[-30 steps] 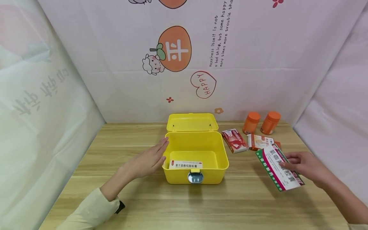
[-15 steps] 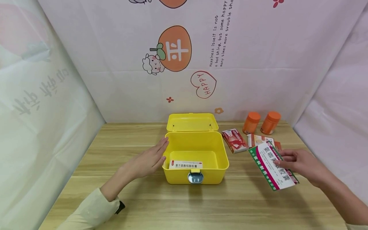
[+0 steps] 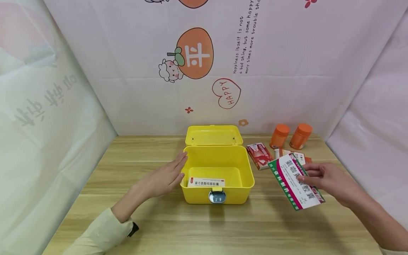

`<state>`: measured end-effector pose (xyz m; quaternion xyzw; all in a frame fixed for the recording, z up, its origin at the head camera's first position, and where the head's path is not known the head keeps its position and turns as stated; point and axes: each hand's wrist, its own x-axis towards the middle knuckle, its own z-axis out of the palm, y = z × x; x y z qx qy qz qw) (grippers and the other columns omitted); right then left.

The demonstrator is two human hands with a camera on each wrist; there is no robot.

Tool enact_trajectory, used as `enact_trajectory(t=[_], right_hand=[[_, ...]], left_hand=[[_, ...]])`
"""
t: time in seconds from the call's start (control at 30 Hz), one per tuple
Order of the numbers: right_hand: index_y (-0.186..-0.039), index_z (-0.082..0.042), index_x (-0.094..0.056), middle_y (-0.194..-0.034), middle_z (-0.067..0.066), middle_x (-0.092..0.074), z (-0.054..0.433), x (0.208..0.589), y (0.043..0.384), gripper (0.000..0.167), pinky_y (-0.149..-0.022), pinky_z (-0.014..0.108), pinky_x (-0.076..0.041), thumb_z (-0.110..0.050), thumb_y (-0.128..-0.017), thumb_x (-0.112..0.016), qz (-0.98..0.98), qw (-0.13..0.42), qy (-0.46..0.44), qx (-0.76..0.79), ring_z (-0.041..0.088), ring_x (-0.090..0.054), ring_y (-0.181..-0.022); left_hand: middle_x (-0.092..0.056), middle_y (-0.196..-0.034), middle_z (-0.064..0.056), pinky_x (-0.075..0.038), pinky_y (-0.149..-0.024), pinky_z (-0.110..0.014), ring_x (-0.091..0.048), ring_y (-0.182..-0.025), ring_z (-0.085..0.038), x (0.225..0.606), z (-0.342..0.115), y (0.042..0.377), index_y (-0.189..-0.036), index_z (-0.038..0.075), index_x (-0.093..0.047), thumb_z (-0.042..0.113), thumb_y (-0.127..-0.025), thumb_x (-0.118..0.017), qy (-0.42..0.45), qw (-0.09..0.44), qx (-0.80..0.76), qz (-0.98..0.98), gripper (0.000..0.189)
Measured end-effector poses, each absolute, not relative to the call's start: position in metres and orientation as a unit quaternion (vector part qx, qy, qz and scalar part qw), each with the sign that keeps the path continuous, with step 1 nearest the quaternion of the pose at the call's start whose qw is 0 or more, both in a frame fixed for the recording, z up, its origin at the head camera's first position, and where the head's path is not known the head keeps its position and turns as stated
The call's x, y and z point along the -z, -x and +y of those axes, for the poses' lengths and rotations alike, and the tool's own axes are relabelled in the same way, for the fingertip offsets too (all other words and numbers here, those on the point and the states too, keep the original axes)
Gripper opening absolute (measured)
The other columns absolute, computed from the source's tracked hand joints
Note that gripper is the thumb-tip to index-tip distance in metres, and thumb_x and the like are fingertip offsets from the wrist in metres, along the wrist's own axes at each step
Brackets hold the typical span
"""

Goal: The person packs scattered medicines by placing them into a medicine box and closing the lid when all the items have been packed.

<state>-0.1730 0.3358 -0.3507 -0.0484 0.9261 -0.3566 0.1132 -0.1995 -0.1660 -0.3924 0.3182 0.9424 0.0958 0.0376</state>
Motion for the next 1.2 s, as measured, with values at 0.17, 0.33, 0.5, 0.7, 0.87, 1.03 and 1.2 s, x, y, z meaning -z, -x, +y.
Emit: enact_trajectory(t=[0.17,0.33,0.5,0.7,0.87,1.03,1.2], right_hand=[[-0.137,0.017,-0.045,-0.125,0.031,-0.064,0.327,0.346,0.174,0.066,-0.072,0.02,-0.056,-0.028,-0.094,-0.069,0.918,0.12,0.055,0.374,-0.005,-0.063,-0.088],[-0.135,0.015,-0.049,-0.123,0.028,-0.067,0.316,0.341,0.177,0.066,-0.073,0.019,-0.055,-0.029,-0.093,-0.071,0.919,0.119,0.065,0.369,-0.003,-0.064,-0.089],[-0.133,0.013,-0.053,-0.117,0.02,-0.071,0.304,0.335,0.179,0.059,-0.073,0.021,-0.057,-0.026,-0.093,-0.071,0.911,0.124,0.085,0.385,0.001,-0.067,-0.088],[-0.132,0.011,-0.055,-0.116,0.018,-0.071,0.287,0.325,0.18,0.058,-0.074,0.021,-0.057,-0.026,-0.091,-0.073,0.908,0.131,0.1,0.385,0.01,-0.068,-0.092],[-0.132,0.012,-0.054,-0.113,0.016,-0.072,0.274,0.317,0.182,0.058,-0.076,0.022,-0.059,-0.025,-0.091,-0.073,0.899,0.141,0.122,0.396,0.015,-0.069,-0.093],[-0.128,0.007,-0.06,-0.105,0.01,-0.074,0.261,0.312,0.186,0.051,-0.074,0.022,-0.059,-0.025,-0.091,-0.073,0.893,0.148,0.143,0.4,0.014,-0.07,-0.087],[-0.124,0.005,-0.064,-0.101,0.008,-0.075,0.251,0.308,0.189,0.047,-0.072,0.024,-0.06,-0.025,-0.09,-0.074,0.893,0.147,0.158,0.396,0.015,-0.071,-0.085]], left_hand=[[-0.004,-0.17,-0.007,-0.027,-0.123,-0.045,-0.011,-0.156,-0.021,0.392,-0.166,0.2,-0.16,0.004,-0.011,0.039,-0.109,-0.029,-0.32,0.039,-0.097,0.942,0.064],[-0.004,-0.17,-0.008,-0.027,-0.123,-0.045,-0.011,-0.156,-0.022,0.393,-0.166,0.201,-0.16,0.004,-0.011,0.039,-0.109,-0.028,-0.322,0.038,-0.096,0.941,0.064],[-0.003,-0.17,-0.007,-0.026,-0.124,-0.043,-0.011,-0.156,-0.021,0.394,-0.167,0.202,-0.16,0.005,-0.01,0.039,-0.109,-0.029,-0.318,0.039,-0.095,0.942,0.064],[-0.002,-0.17,-0.006,-0.027,-0.123,-0.045,-0.01,-0.156,-0.021,0.394,-0.168,0.201,-0.16,0.005,-0.01,0.04,-0.109,-0.028,-0.317,0.04,-0.099,0.942,0.064],[-0.002,-0.17,-0.006,-0.027,-0.123,-0.045,-0.011,-0.156,-0.021,0.394,-0.169,0.201,-0.16,0.005,-0.01,0.041,-0.109,-0.027,-0.316,0.038,-0.097,0.943,0.064],[-0.003,-0.17,-0.006,-0.027,-0.123,-0.044,-0.011,-0.156,-0.02,0.394,-0.168,0.2,-0.16,0.006,-0.01,0.042,-0.109,-0.027,-0.315,0.039,-0.093,0.944,0.065],[-0.004,-0.17,-0.007,-0.028,-0.123,-0.044,-0.012,-0.156,-0.021,0.394,-0.168,0.201,-0.16,0.005,-0.011,0.04,-0.109,-0.028,-0.321,0.031,-0.088,0.942,0.064]])
